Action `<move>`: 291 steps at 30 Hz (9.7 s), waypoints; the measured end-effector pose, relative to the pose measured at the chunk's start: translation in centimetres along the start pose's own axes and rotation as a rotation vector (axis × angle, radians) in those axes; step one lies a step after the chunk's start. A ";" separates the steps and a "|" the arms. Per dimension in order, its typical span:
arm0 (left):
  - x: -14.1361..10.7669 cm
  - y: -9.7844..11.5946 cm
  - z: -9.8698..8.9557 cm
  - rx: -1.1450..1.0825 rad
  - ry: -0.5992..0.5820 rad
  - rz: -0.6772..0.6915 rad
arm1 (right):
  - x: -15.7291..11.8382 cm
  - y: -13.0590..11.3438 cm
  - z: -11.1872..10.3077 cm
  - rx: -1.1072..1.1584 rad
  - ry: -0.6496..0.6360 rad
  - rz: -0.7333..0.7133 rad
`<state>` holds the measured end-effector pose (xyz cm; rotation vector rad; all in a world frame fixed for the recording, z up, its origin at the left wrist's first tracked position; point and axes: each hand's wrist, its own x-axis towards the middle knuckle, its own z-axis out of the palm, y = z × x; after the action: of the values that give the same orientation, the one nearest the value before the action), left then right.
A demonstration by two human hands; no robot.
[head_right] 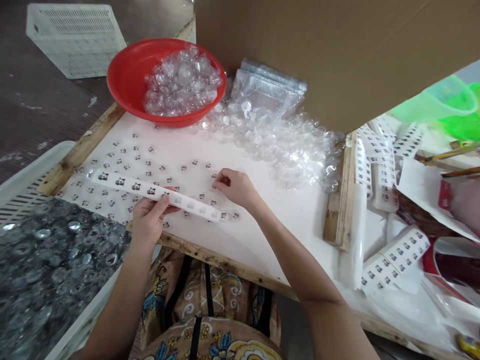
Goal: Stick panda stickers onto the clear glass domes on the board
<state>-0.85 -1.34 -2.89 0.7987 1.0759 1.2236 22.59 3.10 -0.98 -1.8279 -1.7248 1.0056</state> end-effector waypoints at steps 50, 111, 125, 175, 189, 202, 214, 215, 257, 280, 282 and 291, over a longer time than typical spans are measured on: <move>0.1 -0.7 0.1 0.003 0.047 0.022 | -3.0 -5.6 3.4 0.218 0.203 -0.477; -0.2 0.4 0.4 0.207 -0.065 -0.043 | 0.1 -3.2 -0.5 0.227 0.197 -0.247; -0.4 0.8 0.6 0.210 -0.062 -0.046 | 2.0 5.3 -3.7 0.188 0.179 0.218; -0.3 0.5 0.0 0.157 -0.157 -0.071 | -1.5 2.0 -2.7 -0.094 -0.046 0.056; -0.2 0.2 0.0 0.143 -0.171 -0.077 | -0.4 0.8 0.2 -0.316 0.049 -0.014; -0.2 0.3 -0.2 0.343 -0.223 -0.072 | -0.1 -10.7 5.6 0.182 0.011 -0.417; -0.1 0.7 0.1 0.306 -0.211 -0.076 | -1.4 -10.3 5.0 0.244 0.145 -0.462; -0.1 0.6 0.1 0.302 -0.212 -0.086 | -1.3 -9.3 3.9 0.297 0.163 -0.440; -0.1 0.6 0.0 0.380 -0.203 -0.118 | 1.7 -12.4 6.4 0.199 0.014 -0.465; -0.2 0.5 -0.1 0.270 -0.240 -0.096 | -3.5 3.6 -3.5 -0.043 0.100 0.132; -0.3 0.5 -0.1 0.264 -0.231 -0.094 | -3.2 3.7 -3.3 -0.066 0.096 0.145; -0.3 0.5 -0.1 0.255 -0.239 -0.089 | -2.8 3.2 -1.3 -0.287 0.120 0.045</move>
<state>-1.09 -1.52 -2.39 1.0529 1.0694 0.9005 25.84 0.14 -1.89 -2.0642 -1.8376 0.6754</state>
